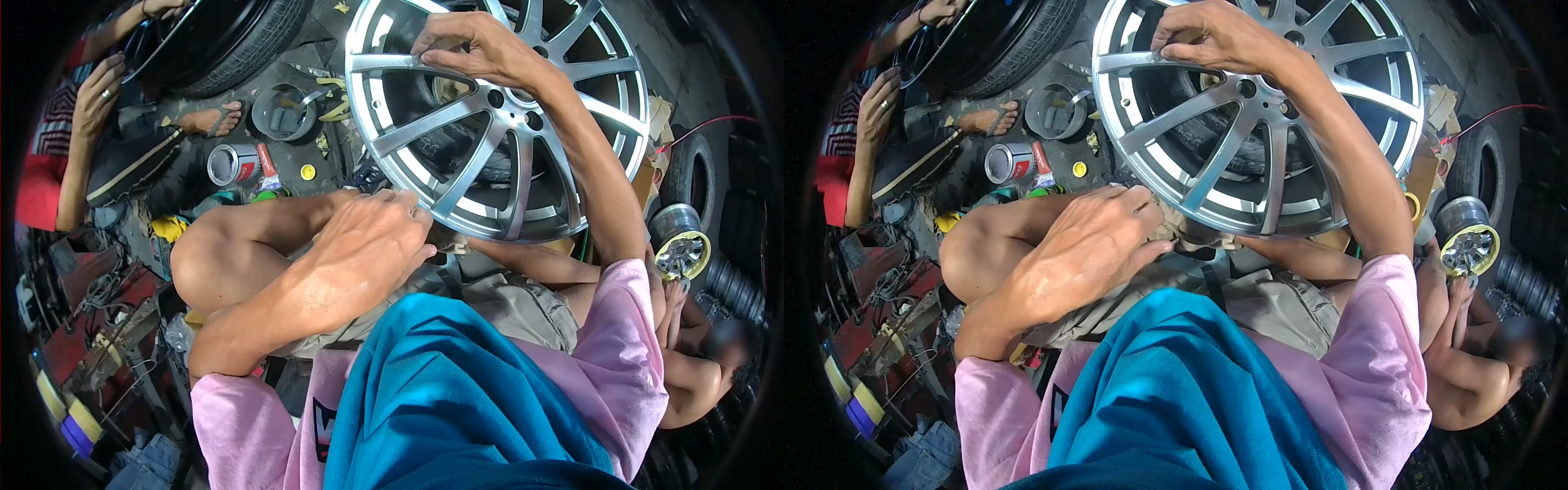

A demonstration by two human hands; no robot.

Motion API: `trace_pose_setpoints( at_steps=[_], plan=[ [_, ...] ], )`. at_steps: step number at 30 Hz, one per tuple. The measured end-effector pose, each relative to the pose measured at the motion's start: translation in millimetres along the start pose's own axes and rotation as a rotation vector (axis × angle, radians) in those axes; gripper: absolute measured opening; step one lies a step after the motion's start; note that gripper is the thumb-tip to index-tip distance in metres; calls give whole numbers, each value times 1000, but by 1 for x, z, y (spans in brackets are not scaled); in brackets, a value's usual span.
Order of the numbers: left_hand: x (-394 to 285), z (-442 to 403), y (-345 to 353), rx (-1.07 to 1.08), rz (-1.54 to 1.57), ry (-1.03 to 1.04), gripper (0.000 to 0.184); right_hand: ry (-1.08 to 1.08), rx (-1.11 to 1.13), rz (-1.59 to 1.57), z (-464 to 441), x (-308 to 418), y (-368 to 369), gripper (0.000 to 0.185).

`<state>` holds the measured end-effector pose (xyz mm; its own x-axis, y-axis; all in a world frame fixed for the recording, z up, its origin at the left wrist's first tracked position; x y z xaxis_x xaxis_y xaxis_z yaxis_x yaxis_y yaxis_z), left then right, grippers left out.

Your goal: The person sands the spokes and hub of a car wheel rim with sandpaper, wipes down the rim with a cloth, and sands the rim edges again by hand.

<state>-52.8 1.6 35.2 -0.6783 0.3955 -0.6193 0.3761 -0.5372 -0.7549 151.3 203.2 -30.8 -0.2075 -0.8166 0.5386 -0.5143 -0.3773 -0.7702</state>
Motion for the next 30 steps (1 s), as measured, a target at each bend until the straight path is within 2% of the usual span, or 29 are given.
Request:
trace_pose_setpoints(
  at_steps=[4, 9, 12, 16, 18, 23, 28, 30],
  plan=[
    [-8, -2, -7, 73, -39, -61, 29, 34, -8, -1, 1, -3, 2, 23],
    [-3, 2, -2, -14, -8, 28, 30, 78, -30, -14, 2, -2, 3, 24],
    [-1, 1, -2, 50, -16, 10, 30, 52, -16, -8, 2, -5, 3, 24],
    [-6, 1, -8, -7, 2, 17, 30, 64, 15, -49, 3, -8, 2, 22],
    [-8, -4, -8, 136, -71, -89, 30, 61, 15, -54, 4, -8, 1, 22],
    [-8, 0, -9, 107, -57, -67, 33, 145, -1, -163, 6, -11, 4, 22],
    [-9, 1, -8, 129, -51, -84, 35, 106, -28, -99, 4, -7, 5, 22],
    [-5, 5, -6, 30, -6, -5, 35, 88, -9, -66, 3, -6, 4, 22]
  ],
)
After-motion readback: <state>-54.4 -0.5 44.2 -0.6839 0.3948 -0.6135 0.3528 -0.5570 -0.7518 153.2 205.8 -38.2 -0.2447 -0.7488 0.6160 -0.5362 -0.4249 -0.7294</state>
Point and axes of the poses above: each hand's wrist, its own z-axis away from the middle knuckle, its own y-axis out of the palm, x = y × z, the point moved 4 cm from there along -z, towards the middle knuckle, and after that the axes turned 12 degrees about -y, right-handed, at the moved point
